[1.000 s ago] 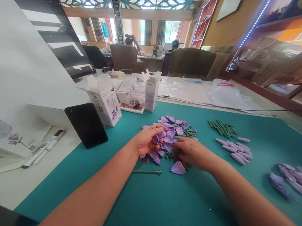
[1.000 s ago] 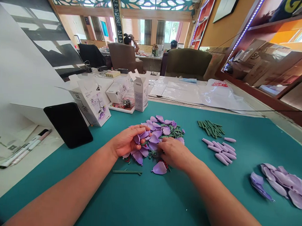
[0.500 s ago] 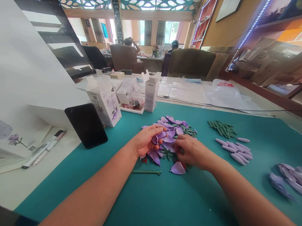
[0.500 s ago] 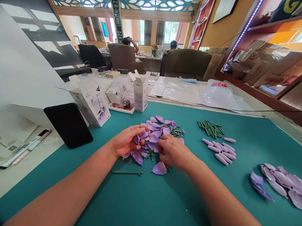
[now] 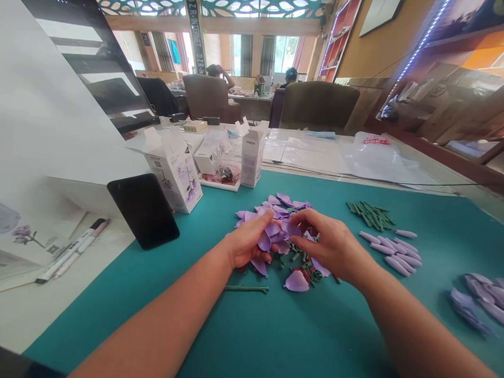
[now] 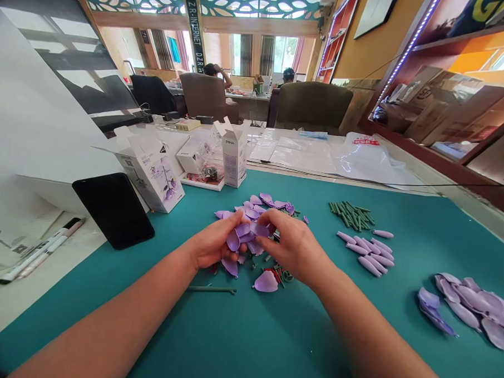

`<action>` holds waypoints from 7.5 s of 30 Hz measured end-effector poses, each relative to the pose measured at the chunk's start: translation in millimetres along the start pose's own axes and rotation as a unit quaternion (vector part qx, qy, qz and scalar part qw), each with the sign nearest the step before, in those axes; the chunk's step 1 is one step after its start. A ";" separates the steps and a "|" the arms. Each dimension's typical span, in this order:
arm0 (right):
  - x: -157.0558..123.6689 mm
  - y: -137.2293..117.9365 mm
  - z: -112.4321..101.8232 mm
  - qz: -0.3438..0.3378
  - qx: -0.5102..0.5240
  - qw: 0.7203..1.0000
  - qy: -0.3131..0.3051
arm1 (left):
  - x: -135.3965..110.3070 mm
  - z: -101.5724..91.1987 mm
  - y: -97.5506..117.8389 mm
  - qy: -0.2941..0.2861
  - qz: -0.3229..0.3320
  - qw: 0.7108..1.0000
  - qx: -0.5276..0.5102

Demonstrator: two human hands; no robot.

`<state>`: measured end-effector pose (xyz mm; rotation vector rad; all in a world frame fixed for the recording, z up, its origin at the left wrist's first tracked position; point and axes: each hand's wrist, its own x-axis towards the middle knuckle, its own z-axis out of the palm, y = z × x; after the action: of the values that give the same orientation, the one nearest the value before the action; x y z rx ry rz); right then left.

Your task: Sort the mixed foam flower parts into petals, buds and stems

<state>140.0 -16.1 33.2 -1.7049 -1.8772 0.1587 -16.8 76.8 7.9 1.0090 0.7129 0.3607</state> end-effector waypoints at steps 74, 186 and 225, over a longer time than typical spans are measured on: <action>77.0 7.6 35.2 0.032 -0.084 0.996 -0.028 | -2.3 -48.6 37.1 0.147 0.117 0.952 -0.244; 17.9 -43.3 46.9 -0.099 0.033 0.992 -0.073 | 2.4 -61.2 37.2 0.166 0.134 0.955 -0.206; -106.1 154.1 -115.9 0.340 -0.236 0.901 0.130 | 2.6 -39.3 33.4 0.170 0.102 0.969 -0.146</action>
<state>331.6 -123.6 20.4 -2.5208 -1.1072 -0.2696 -40.5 120.2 22.5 0.7469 0.8359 0.8093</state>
